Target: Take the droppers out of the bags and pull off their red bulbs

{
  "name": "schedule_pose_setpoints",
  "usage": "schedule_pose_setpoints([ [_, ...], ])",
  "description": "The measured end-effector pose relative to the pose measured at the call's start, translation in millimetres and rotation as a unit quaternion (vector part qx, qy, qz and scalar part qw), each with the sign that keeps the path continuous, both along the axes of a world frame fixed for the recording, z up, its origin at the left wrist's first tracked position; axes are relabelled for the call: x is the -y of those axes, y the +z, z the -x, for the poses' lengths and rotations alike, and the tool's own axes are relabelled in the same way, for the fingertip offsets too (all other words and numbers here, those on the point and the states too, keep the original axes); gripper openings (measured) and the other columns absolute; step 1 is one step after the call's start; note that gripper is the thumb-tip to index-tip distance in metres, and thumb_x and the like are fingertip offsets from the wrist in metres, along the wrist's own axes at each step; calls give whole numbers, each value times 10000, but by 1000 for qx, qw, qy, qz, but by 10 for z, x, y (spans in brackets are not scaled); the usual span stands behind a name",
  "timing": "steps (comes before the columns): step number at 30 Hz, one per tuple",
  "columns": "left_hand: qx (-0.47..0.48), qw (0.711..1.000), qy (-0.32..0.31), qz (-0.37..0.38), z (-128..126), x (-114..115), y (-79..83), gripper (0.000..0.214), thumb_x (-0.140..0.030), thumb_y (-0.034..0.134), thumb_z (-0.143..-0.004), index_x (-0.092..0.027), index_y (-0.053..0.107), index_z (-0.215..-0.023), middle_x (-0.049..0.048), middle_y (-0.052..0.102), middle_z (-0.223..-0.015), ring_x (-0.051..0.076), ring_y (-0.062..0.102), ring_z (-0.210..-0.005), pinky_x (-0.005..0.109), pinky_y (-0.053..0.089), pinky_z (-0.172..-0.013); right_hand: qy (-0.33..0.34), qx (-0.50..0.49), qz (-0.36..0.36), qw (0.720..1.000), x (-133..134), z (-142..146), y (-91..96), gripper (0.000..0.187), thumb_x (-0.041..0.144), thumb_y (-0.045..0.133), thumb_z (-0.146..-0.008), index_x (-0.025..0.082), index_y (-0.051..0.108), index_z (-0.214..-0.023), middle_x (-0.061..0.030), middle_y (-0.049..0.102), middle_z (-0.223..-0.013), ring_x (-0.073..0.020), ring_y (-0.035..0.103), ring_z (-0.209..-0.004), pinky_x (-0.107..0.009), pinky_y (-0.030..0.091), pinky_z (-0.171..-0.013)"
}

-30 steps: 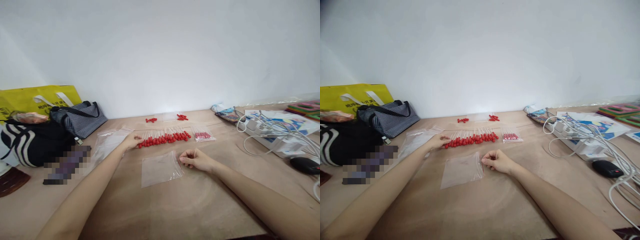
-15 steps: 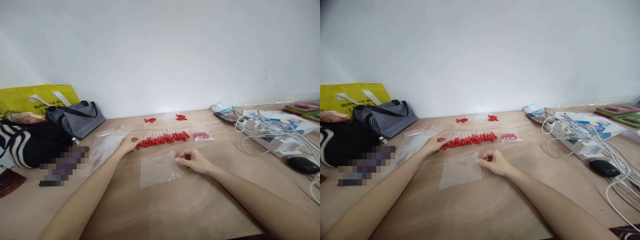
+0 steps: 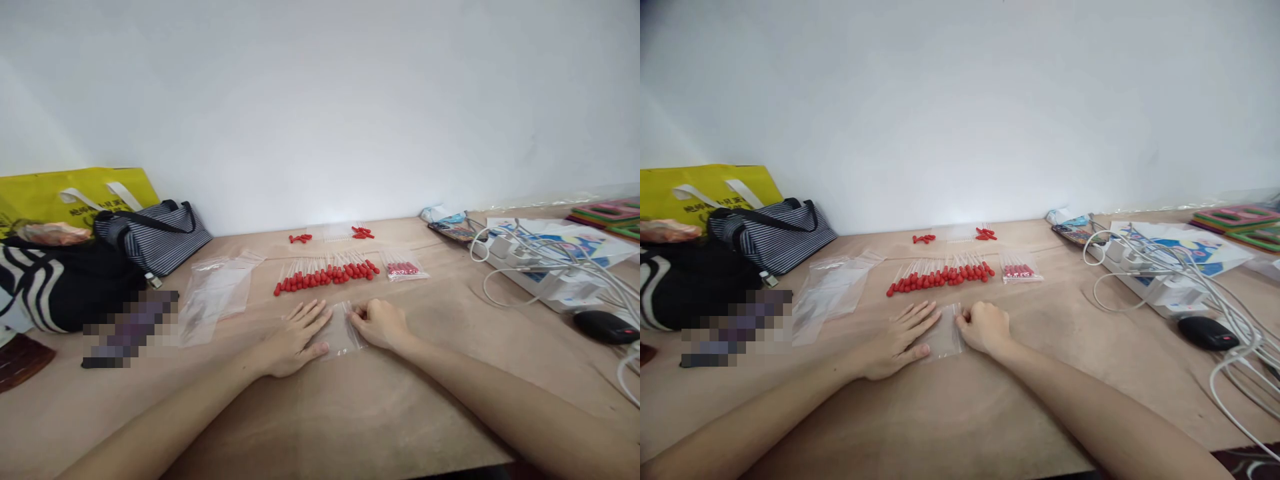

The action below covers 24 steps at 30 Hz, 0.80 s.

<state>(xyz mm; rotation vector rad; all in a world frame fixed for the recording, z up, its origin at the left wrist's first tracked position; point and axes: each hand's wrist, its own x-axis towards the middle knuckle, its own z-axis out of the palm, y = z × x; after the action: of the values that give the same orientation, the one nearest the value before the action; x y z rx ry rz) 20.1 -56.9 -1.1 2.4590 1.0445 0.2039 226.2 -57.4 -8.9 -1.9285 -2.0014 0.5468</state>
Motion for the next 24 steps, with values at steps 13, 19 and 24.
schedule_pose_setpoints([
  [13,102,968,214,85,-118,-300,42,204,-363,644,-586,-186,542,-595,-22,518,-546,130,464,-515,226,330,-486,-38,168,-218,961,-510,-851,-74,285,240,486,-751,202,590,-1014,-103,555,-1073,-257,472,-995,-327,343,-762],
  [19,202,936,283,56,313,-231,235,210,-386,560,-684,-189,488,-673,-33,519,-594,115,477,-533,205,363,-507,-6,141,-165,976,-698,-1215,-227,263,270,477,-780,179,593,-998,-103,559,-1032,-223,503,-965,-314,359,-795],
  [24,154,831,531,-52,1191,-412,347,116,-288,510,-775,-195,442,-794,-48,568,-680,82,491,-524,171,379,-519,-107,104,-160,976,-783,-1261,-300,352,455,498,-760,165,605,-929,-132,571,-974,-259,506,-972,-340,377,-784],
])
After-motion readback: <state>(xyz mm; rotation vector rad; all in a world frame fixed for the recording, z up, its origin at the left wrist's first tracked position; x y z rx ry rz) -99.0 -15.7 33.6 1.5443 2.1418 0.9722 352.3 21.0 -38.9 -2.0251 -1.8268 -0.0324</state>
